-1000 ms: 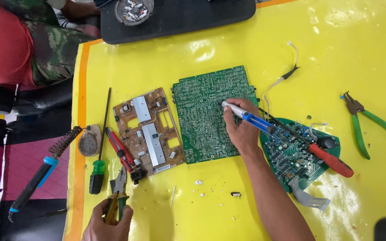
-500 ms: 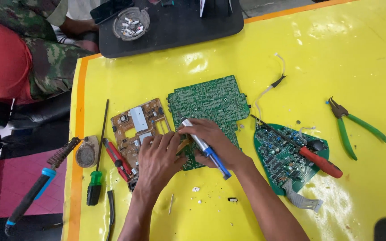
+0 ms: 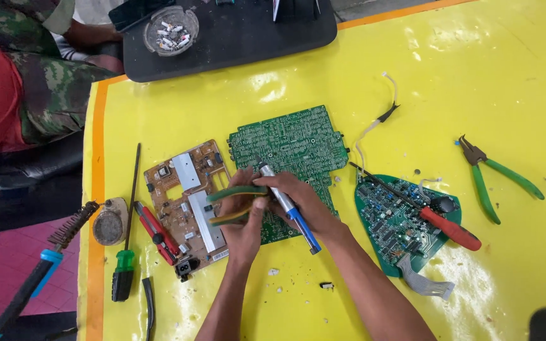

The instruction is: The person uses a soldering iron to work on a green circuit board placed on a yellow table. They hold the board steady with one hand while applying the soldering iron with the other, focusing on specific points on the board.

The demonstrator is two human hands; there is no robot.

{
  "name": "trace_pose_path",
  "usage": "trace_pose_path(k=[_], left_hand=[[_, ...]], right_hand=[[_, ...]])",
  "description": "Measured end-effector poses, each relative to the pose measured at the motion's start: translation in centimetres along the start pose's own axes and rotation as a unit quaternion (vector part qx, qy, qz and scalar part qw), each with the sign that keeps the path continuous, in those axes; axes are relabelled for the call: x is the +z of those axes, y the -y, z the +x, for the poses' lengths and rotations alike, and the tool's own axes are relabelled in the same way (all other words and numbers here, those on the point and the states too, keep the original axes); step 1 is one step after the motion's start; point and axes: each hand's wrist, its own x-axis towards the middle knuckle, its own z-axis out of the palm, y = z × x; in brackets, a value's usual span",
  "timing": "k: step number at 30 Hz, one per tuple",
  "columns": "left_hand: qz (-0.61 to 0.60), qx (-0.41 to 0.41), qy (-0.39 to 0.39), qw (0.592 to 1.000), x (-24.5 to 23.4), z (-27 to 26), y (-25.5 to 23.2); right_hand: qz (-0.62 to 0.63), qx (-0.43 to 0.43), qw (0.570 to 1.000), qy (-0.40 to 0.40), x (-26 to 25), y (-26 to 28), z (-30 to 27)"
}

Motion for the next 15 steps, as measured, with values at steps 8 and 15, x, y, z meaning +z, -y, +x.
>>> trace_pose_path(k=[8, 15], left_hand=[[-0.077, -0.022, -0.228, 0.971, 1.7, 1.0, -0.7], [0.003, 0.177, -0.253, 0.951, 3.1, 0.8, 3.5]], right_hand=[[-0.369, -0.299, 0.878, -0.054, -4.8, 0.3, 1.0], [-0.414, -0.277, 0.844, -0.197, -5.6, 0.0, 0.6]])
